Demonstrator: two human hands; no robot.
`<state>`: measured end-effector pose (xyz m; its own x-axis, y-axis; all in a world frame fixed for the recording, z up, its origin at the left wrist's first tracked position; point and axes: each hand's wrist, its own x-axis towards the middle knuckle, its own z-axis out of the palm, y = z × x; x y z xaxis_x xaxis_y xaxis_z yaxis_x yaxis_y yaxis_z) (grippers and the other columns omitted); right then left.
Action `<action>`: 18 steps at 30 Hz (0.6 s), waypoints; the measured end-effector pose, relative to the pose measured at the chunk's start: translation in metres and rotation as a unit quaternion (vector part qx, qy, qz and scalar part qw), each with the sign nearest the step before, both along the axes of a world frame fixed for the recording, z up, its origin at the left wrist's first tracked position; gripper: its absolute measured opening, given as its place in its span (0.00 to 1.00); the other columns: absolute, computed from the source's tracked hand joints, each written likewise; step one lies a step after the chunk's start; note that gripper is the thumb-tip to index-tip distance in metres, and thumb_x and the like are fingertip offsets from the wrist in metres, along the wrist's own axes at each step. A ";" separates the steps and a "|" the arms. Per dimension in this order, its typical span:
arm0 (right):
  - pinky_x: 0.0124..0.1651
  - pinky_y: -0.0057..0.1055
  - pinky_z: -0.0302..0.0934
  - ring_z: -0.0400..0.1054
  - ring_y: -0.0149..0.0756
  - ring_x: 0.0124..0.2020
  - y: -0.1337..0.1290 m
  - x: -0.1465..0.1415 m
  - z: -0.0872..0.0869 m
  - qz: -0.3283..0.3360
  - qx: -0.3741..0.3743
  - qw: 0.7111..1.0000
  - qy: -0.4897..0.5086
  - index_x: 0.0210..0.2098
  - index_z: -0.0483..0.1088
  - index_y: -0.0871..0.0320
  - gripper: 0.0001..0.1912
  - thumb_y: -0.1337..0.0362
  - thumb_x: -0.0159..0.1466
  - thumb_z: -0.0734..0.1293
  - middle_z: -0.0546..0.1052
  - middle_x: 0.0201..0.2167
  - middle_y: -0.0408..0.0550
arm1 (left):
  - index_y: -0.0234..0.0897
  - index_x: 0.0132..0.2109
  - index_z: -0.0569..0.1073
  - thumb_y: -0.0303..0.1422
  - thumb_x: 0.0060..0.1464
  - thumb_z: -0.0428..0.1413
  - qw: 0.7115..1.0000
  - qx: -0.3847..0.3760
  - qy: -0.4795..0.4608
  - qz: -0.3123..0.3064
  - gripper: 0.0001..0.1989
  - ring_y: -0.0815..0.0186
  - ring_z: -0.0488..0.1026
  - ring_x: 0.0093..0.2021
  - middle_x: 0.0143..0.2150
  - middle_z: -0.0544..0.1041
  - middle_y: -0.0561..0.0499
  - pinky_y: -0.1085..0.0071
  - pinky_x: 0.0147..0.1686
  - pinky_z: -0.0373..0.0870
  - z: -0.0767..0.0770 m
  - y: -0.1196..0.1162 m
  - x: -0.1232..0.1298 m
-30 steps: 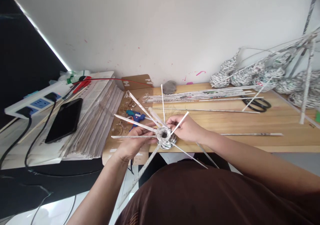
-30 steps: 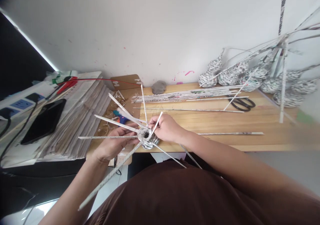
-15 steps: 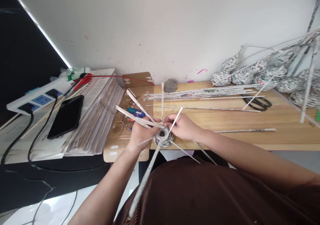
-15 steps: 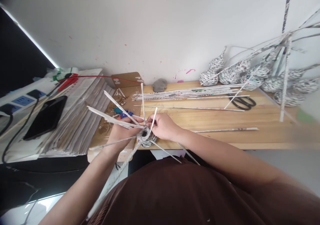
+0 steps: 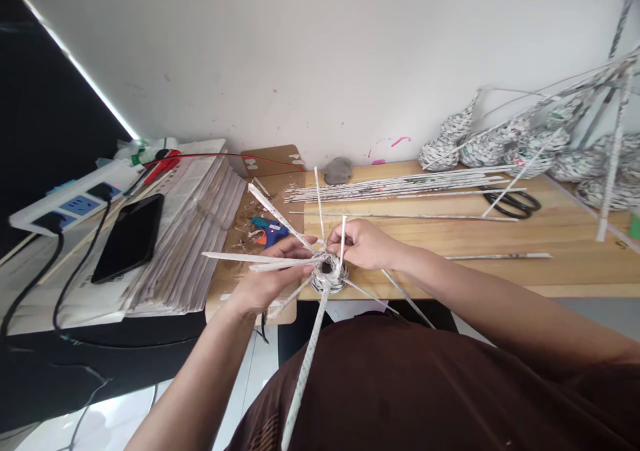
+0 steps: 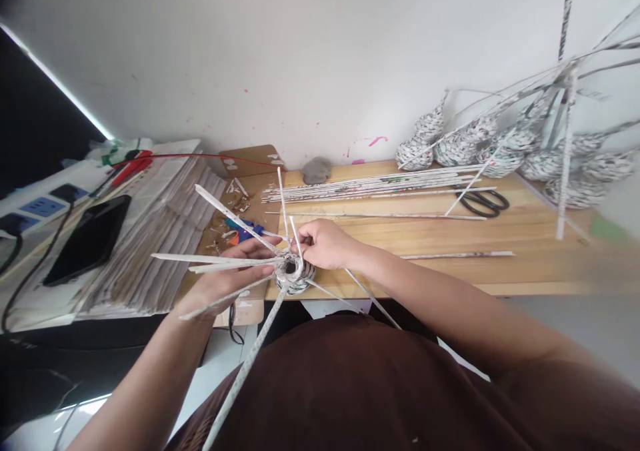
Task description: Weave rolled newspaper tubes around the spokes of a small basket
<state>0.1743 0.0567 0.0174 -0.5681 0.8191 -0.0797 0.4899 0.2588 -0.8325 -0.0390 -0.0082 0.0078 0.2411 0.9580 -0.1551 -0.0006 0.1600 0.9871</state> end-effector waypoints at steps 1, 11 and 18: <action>0.30 0.25 0.56 0.65 0.28 0.25 0.000 0.001 0.000 0.005 0.001 1.000 0.003 0.29 0.76 0.61 0.06 0.66 0.62 0.69 0.76 0.24 0.42 | 0.38 0.57 0.75 0.31 0.47 0.70 0.999 -0.018 -0.019 -0.019 0.29 0.60 0.78 0.48 0.47 0.81 0.45 0.66 0.50 0.74 0.001 -0.001 -0.005; 0.31 0.26 0.55 0.65 0.28 0.26 0.002 -0.003 -0.004 0.035 -0.018 0.999 0.008 0.31 0.78 0.60 0.05 0.65 0.59 0.71 0.75 0.24 0.41 | 0.32 0.45 0.80 0.44 0.34 0.76 0.991 -0.126 -0.047 0.026 0.31 0.67 0.77 0.29 0.34 0.81 0.47 0.73 0.29 0.74 -0.005 0.015 0.002; 0.30 0.25 0.55 0.64 0.28 0.26 0.003 -0.006 0.002 0.031 -0.023 0.999 -0.015 0.30 0.77 0.60 0.03 0.67 0.59 0.71 0.74 0.23 0.41 | 0.33 0.34 0.81 0.40 0.39 0.74 0.997 -0.057 0.050 0.006 0.18 0.74 0.66 0.21 0.24 0.76 0.53 0.76 0.20 0.60 -0.010 0.024 0.009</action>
